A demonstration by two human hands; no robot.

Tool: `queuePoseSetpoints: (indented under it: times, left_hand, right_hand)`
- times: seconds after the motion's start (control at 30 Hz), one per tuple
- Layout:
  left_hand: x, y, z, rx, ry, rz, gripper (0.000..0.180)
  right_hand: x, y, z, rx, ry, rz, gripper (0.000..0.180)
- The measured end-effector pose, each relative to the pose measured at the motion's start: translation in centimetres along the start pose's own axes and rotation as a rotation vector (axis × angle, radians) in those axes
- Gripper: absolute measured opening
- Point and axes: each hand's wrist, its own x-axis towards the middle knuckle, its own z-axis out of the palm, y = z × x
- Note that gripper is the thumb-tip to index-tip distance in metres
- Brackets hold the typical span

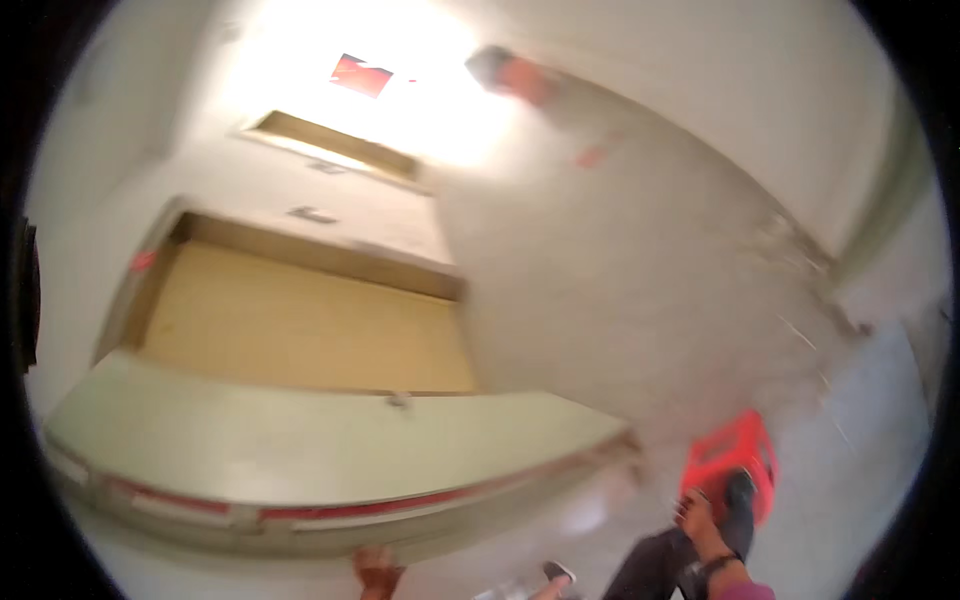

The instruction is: Repairing or peeling a strip of material from the top part of a door frame in a hallway.

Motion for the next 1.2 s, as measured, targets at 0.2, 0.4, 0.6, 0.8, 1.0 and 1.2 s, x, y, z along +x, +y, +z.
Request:
queuePoseSetpoints:
  times: [0.2,0.4,0.6,0.8,1.0,1.2]
  left_hand:
    - [1.2,2.2,3.4,0.044,0.224,-0.021,0.01]
    - [4.6,6.1,-2.2,0.021,0.288,0.015,0.002]
    - [6.4,6.9,-1.7,-0.25,0.107,-0.021,0.019]
    - [8.3,6.6,-5.9,-0.441,0.198,-0.048,0.016]
    - [11.9,-1.5,-22.0,-0.446,0.7,-0.1,0.026]
    - [12.9,-14.7,-42.5,0.036,1.145,-0.244,0.047]
  right_hand:
    - [5.1,-3.0,15.4,-0.418,0.053,0.061,0.019]
    - [-2.7,-3.3,41.0,-0.753,-0.517,-0.044,0.018]
    - [-11.7,2.2,56.3,-1.245,-0.951,-0.075,0.02]
    - [-24.1,2.0,69.6,-1.924,-1.231,-0.999,0.018]
    - [-40.4,-3.8,83.3,-1.459,-1.42,-2.352,0.036]
    - [-56.7,-9.9,89.8,-0.815,-1.054,-3.267,0.044]
